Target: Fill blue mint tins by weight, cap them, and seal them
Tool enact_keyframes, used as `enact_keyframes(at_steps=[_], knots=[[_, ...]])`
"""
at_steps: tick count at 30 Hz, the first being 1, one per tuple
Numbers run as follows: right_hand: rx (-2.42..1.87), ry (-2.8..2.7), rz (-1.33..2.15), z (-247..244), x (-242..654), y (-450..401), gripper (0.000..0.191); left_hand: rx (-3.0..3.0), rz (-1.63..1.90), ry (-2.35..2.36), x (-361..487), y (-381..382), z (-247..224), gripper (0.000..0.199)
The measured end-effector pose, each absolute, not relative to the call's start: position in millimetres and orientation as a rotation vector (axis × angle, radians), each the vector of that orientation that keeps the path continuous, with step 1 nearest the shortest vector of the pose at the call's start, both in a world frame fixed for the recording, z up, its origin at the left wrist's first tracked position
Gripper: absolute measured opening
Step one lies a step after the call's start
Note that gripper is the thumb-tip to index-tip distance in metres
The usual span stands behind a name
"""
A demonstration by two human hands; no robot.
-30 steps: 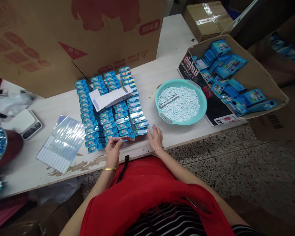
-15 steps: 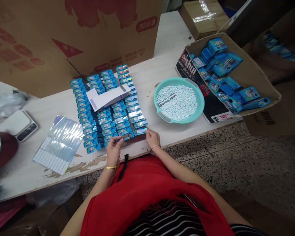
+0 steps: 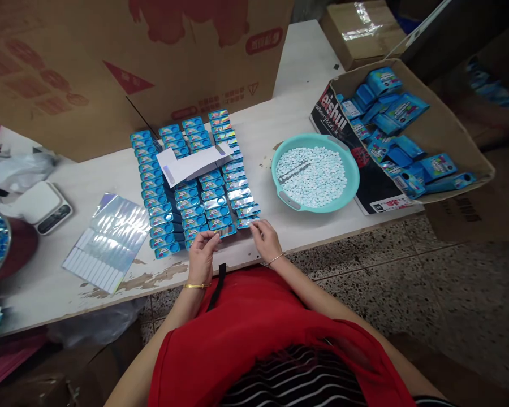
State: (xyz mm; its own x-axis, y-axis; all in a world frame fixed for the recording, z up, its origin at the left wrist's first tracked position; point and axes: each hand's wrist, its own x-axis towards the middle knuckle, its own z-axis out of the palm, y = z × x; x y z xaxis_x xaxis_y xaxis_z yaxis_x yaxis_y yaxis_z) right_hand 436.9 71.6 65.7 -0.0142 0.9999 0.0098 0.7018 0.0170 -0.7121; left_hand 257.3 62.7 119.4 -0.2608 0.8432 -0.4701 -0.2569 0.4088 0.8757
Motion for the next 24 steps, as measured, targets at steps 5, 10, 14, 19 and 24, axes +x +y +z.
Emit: enact_keyframes(at_steps=[5, 10, 14, 19, 24], knots=[[-1.715, -2.336, 0.493, 67, 425, 84, 0.045, 0.477, 1.191, 1.496, 254, 60, 120, 0.034], [-1.622, -2.605, 0.296, 52, 432, 98, 0.036, 0.444, 1.218, 1.522, 248, 57, 117, 0.035], [-1.534, -2.653, 0.191, 50, 444, 105, 0.033, 0.435, 1.233, 1.521, 245, 57, 113, 0.035], [-1.516, -2.640, 0.178, 58, 462, 106, 0.030, 0.412, 1.226, 1.510, 247, 62, 110, 0.036], [-1.542, -1.959, 0.912, 70, 442, 83, 0.044, 0.402, 1.201, 1.472, 256, 66, 114, 0.036]])
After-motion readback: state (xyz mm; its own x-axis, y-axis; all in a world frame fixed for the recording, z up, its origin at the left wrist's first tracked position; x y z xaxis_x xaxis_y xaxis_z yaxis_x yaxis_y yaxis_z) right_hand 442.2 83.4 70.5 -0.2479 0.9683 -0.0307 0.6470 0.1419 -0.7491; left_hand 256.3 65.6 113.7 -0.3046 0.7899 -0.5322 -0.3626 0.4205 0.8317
